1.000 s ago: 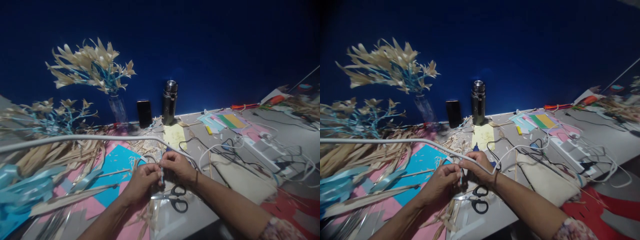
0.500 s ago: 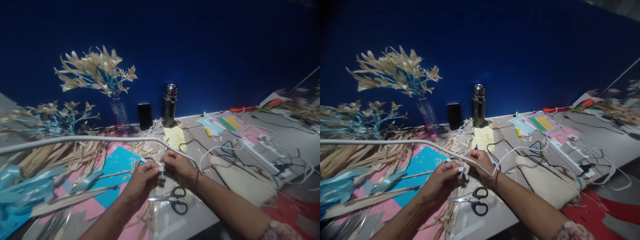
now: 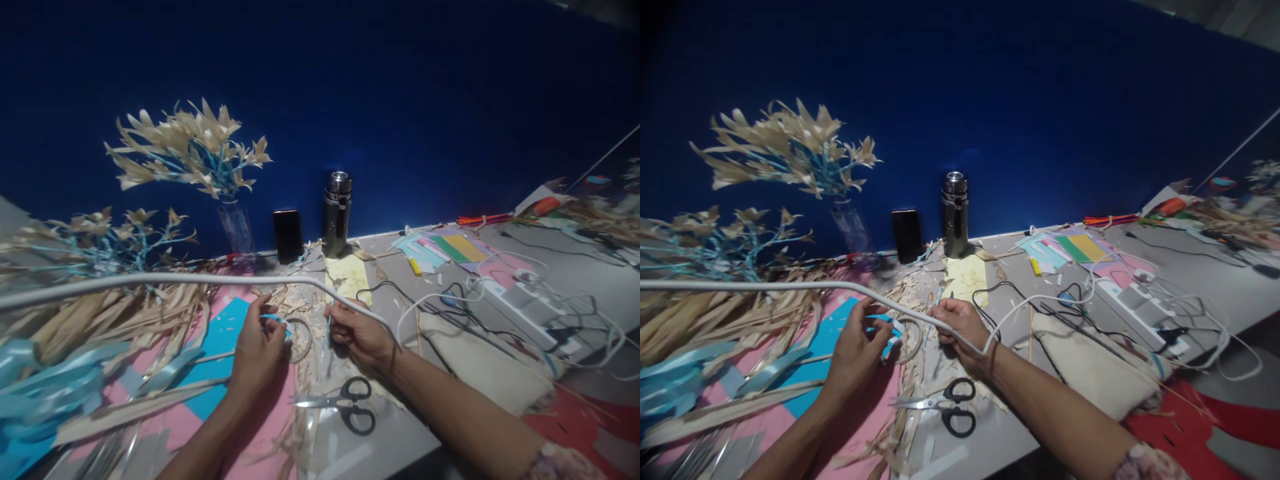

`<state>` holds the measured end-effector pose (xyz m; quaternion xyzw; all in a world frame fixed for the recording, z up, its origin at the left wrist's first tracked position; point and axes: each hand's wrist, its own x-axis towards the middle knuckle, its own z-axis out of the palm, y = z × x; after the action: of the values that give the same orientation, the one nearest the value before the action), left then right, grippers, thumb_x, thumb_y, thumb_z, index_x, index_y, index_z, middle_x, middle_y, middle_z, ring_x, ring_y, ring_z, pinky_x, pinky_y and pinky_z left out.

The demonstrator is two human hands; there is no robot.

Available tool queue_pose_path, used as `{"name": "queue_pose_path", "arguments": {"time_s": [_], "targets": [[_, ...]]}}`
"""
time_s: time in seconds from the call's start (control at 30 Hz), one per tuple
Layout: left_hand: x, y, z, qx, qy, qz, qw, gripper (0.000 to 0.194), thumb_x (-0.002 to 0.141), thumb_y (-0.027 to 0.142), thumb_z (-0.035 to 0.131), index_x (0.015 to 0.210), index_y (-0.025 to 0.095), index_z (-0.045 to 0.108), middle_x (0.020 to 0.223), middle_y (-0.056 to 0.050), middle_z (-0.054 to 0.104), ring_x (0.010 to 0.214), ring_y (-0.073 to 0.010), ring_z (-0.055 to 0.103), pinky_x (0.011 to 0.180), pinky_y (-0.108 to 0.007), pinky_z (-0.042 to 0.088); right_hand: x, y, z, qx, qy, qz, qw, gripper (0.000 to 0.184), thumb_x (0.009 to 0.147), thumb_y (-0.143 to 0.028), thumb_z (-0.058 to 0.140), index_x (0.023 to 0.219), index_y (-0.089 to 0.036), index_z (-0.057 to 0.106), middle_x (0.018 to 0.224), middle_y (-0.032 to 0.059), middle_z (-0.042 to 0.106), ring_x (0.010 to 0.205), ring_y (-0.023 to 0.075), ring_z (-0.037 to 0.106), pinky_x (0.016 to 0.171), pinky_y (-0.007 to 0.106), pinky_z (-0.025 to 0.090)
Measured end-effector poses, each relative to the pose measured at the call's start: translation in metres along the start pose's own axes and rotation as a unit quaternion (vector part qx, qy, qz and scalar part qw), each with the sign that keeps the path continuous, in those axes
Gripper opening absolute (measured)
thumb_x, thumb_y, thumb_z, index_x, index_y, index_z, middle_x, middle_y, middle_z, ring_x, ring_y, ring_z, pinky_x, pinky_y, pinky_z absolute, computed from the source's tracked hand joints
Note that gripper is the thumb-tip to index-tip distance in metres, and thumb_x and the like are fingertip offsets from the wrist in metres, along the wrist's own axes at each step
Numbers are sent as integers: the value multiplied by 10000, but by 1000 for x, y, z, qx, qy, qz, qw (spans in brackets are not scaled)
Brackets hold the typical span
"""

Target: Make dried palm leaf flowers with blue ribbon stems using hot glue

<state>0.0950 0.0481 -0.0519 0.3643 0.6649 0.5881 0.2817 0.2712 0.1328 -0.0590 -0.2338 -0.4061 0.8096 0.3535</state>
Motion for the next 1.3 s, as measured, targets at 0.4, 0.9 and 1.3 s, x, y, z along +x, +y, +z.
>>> {"name": "queue_pose_path", "arguments": {"time_s": [0.4, 0.9, 1.3], "targets": [[-38, 2, 30, -282, -208, -222, 910, 254, 758, 351, 822, 773, 141, 680, 710, -16, 627, 576, -92, 537, 555, -208, 403, -6, 8, 3, -105, 32, -19, 994, 420, 693, -529, 855, 738, -170, 642, 509, -89, 400, 478, 69, 296, 459, 216, 207], [-38, -3, 30, -265, -243, -237, 903, 413, 773, 495, 777, 923, 114, 723, 692, -85, 724, 496, -136, 586, 501, -247, 448, -5, 7, 3, -102, 102, -42, 989, 336, 697, -441, 852, 667, -173, 652, 502, -71, 440, 482, 83, 352, 472, 226, 272], [-36, -3, 28, -277, -184, -209, 920, 356, 773, 446, 806, 691, 163, 607, 526, 33, 534, 446, -73, 427, 453, -198, 309, -6, -3, 8, -129, 109, -71, 983, 347, 682, -425, 821, 591, -176, 597, 494, -65, 428, 501, 79, 316, 491, 234, 208]]}}
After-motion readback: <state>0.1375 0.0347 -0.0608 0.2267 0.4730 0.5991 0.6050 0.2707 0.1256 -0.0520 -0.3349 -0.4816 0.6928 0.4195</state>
